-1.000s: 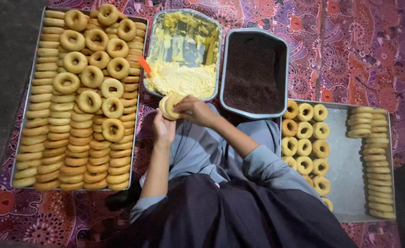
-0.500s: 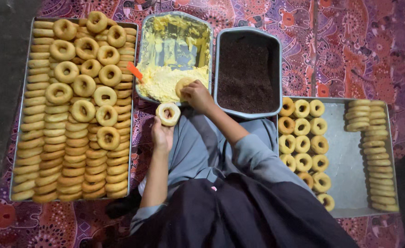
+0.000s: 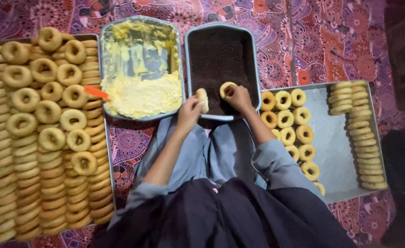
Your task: The person sits on the floor and repeatedly picks donuts from a tray, fills the center hole with a yellow paste using their fingers, then rolls the filled donut in a tray of dark crumbs before placing it on a separate tray.
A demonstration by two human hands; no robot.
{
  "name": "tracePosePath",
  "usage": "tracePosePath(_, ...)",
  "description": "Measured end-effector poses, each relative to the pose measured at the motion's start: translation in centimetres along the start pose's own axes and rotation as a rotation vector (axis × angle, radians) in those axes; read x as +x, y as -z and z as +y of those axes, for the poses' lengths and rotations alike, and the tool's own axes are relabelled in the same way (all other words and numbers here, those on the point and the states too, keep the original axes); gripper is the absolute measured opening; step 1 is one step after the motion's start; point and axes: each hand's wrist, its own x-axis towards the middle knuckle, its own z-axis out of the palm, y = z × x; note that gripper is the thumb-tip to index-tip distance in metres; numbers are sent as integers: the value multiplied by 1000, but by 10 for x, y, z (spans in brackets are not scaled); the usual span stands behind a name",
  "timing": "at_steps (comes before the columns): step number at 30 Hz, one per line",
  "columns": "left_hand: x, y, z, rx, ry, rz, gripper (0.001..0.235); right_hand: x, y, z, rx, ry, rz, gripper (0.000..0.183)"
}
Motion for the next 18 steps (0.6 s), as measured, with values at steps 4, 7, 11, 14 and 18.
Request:
tracePosePath(4,28,-33,37,616,-400,-56,27,-3,3,32,822,-477,148,22)
tracePosePath(7,43,-43,42,784,-305,-158,26,-10,16,28,1499,-720,92,25)
tracePosePath(11,51,-57,17,631,-19,-67,32,-17,44,15,1660,-775,32,36)
tracePosePath(14,48,-55,-8,-478,355,6,33,-18,57,-5,1554,-548,27,39)
tracePosePath(18,32,-48,-26,-1250,410,-86,39,-29,69,-52,914,-120,113,30)
